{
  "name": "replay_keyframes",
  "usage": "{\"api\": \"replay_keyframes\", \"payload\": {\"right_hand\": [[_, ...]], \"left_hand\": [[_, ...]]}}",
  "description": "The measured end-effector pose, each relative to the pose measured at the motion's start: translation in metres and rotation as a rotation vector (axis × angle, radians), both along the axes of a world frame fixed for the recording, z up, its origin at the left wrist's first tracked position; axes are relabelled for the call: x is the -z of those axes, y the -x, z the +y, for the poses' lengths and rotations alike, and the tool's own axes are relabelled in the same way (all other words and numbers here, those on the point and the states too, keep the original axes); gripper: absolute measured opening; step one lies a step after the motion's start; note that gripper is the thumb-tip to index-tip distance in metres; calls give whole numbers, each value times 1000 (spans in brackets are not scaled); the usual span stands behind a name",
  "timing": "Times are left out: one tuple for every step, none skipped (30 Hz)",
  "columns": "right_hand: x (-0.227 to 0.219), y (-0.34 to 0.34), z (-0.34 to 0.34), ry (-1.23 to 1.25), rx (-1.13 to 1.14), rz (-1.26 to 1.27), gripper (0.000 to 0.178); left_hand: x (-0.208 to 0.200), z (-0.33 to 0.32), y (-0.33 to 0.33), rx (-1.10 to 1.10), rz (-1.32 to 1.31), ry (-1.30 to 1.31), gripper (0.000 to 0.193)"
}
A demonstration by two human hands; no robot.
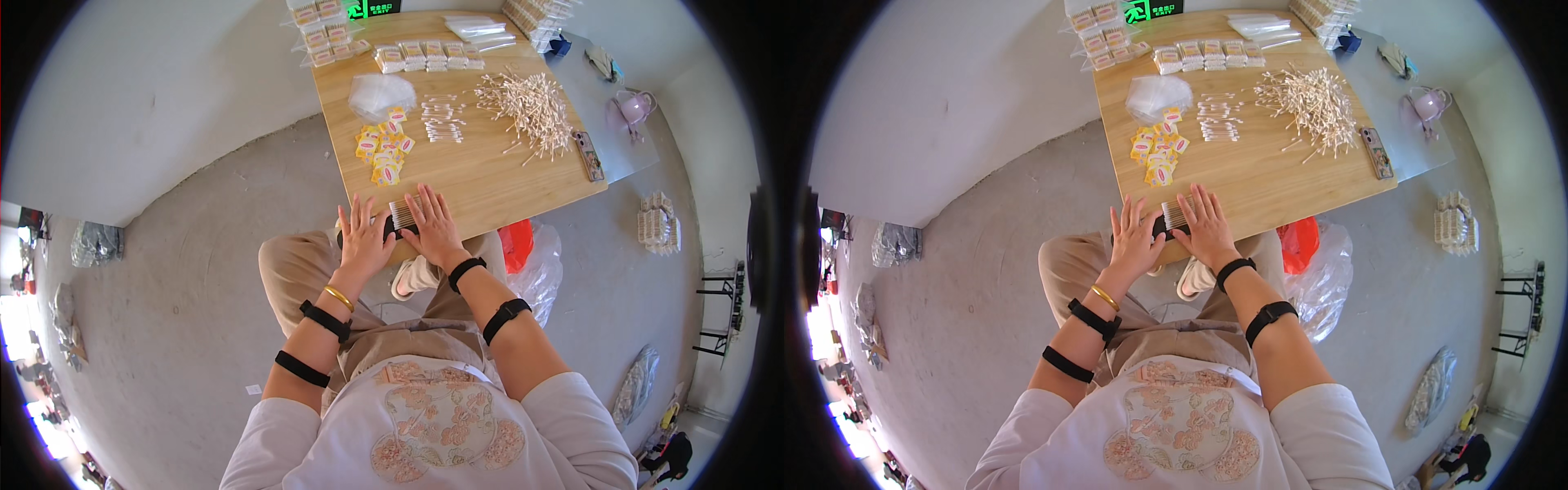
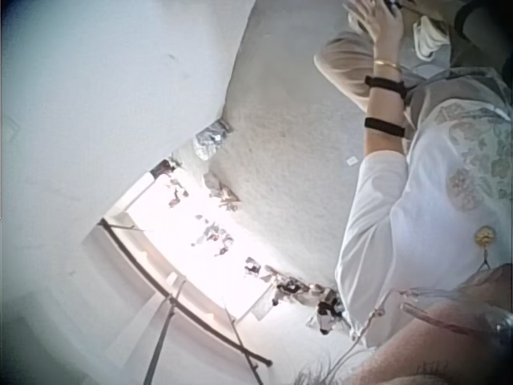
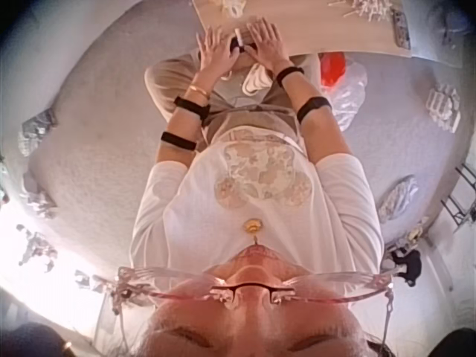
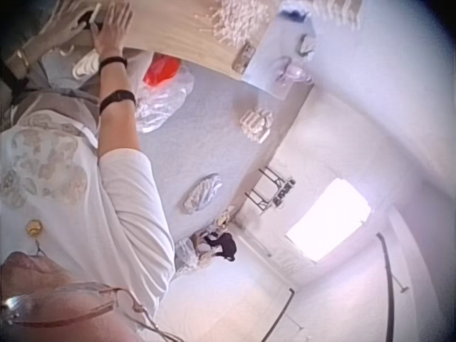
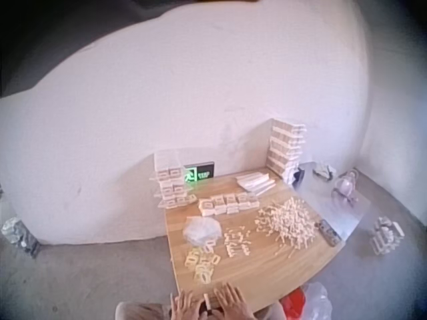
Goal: Manually counting and packing wooden cotton swabs into plastic bags and sealing them.
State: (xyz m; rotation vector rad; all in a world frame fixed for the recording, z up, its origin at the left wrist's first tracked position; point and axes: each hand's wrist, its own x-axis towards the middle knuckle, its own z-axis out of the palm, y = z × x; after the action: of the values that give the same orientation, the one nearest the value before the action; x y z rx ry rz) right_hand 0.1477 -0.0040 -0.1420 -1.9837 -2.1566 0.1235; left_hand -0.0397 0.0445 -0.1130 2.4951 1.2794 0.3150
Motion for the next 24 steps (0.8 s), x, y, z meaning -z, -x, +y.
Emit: {"api": "replay_keyframes", "payload": {"right_hand": [[0,0,0,-8,-2,2,78],[1,0,0,-6,-2,4,78],[1,0,1,-14,-2,2,78],[1,1,1,-22,-2,0,78],[0,1,0,-21,-3,1,78],[1,1,0,-18,-1,2,78],[1,1,0,-15,2,3,78],[1,1,1,-14,2,3,78],[0,1,0,-14,1,10,78],[0,1,0,-13,0,17,78],[0,1,1,-13,0,18,78],[0,1,0,-15,-2,17,78],[0,1,0,-17,-3,16,78],[0,0,0,-16,-1,16,78],[0,0,0,-13,-1,17,78],[0,0,0,-10,-2,17,79],[0,1,0,-9,-1,18,79],[0,1,0,-16,-2,22,79],[0,1,0,-22,-2,26,79],[0,1,0,-22,-2,26,79],[0,1,0,-19,-3,33,79],[0,1,0,-17,-5,41,79],[-1,1,0,-17,-4,41,79],[0,0,0,-16,-5,41,79]], "left_hand": [[-1,-1,0,7,3,8,48],[-2,-2,0,13,7,16,48],[-1,-3,1,12,7,17,48],[-1,-3,1,14,17,16,48],[0,-3,1,15,28,15,48],[0,-4,1,15,28,15,48],[0,-4,1,12,31,20,49],[1,-4,0,8,35,24,49],[2,-5,1,8,36,25,49],[2,-5,1,4,29,22,49],[3,-5,2,1,23,20,50],[2,-6,1,2,23,21,50],[2,-7,1,6,7,16,49],[2,-7,0,10,-9,10,48],[1,-8,0,10,-8,11,48],[0,-9,0,17,2,10,47],[0,-9,0,23,11,9,46],[1,-10,0,23,11,9,46],[2,-10,0,19,19,14,47],[2,-11,1,15,27,19,47],[3,-11,1,16,27,20,47],[3,-11,1,9,31,33,48],[3,-11,1,3,34,46,49],[3,-11,1,3,35,46,49]]}}
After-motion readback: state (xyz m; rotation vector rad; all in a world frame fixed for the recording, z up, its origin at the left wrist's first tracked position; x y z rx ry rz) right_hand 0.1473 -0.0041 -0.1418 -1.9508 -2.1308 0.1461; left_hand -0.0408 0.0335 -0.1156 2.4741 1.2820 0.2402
